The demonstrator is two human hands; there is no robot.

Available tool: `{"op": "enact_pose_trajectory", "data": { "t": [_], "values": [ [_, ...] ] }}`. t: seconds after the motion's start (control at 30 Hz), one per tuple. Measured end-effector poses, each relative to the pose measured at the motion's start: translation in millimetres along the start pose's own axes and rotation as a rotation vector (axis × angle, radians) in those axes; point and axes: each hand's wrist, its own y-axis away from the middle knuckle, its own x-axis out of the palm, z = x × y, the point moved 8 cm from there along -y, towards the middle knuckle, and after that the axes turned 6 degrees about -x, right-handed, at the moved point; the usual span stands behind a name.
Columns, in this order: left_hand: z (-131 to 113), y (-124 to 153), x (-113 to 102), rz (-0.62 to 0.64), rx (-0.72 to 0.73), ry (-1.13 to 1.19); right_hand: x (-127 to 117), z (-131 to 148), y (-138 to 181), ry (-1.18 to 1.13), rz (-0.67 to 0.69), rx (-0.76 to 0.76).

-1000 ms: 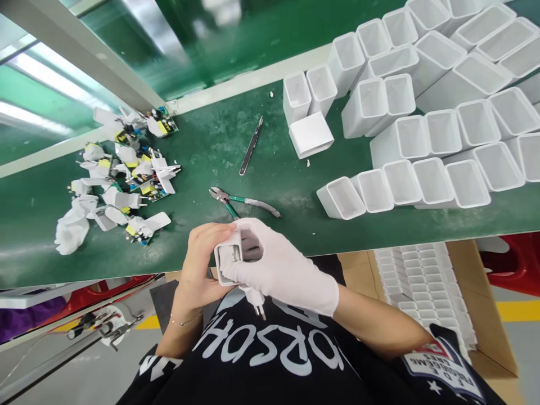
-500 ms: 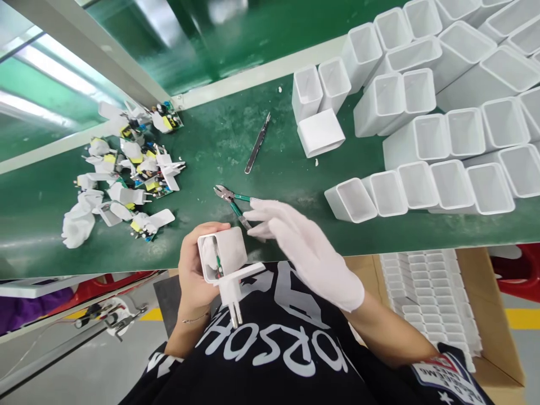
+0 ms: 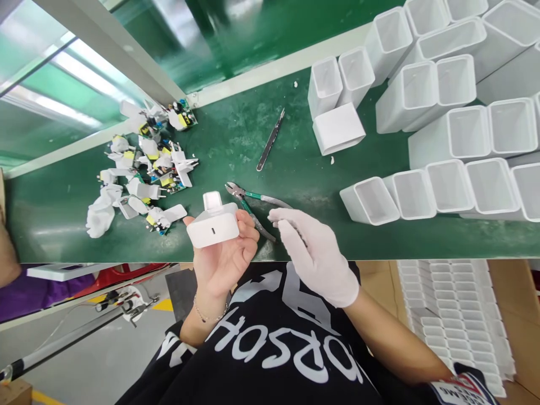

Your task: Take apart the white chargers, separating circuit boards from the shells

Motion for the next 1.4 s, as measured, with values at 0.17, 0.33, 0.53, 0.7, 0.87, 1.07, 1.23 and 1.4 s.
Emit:
{"op": "enact_pose_trajectory", "data": {
  "t": [0.17, 0.33, 0.53, 0.7, 0.87, 1.07, 1.23, 1.4],
  "values": [
    [3.4, -0.5, 2.4, 0.036, -0.022, 0.059, 5.9, 1.9, 0.2, 0.076, 0.017, -0.052],
    [-0.2, 3.2, -9.5, 0.011, 0.126, 0.03, 3.8, 10.1, -0.8, 0.318, -0.061, -0.181],
    [-52.5, 43.3, -37.8, -0.132, 0.92, -0.592, 27.9, 15.5, -14.2, 0.857, 0.063, -0.275],
    [-68.4, 61.4, -38.9, -0.334, 1.286, -1.464, 53.0, 8.0, -28.7, 1.07, 0.21, -0.133],
    [-71.2, 60.3, -37.4, -0.265, 1.359, -1.682, 49.2, 8.9, -40.8, 1.043, 0.29, -0.08],
    [-75.1, 63.6, -39.6, -0.233, 1.326, -1.355, 14.4, 16.4, -37.5, 0.35, 0.403, 0.095],
    [-69.6, 60.7, -37.4, -0.244, 1.281, -1.233, 4.7, 17.8, -16.2, 0.065, 0.508, 0.361],
    [-64.2, 58.1, -36.6, -0.234, 1.24, -1.131, 6.7, 27.7, -4.0, -0.099, 0.63, 0.37]
  ]
}}
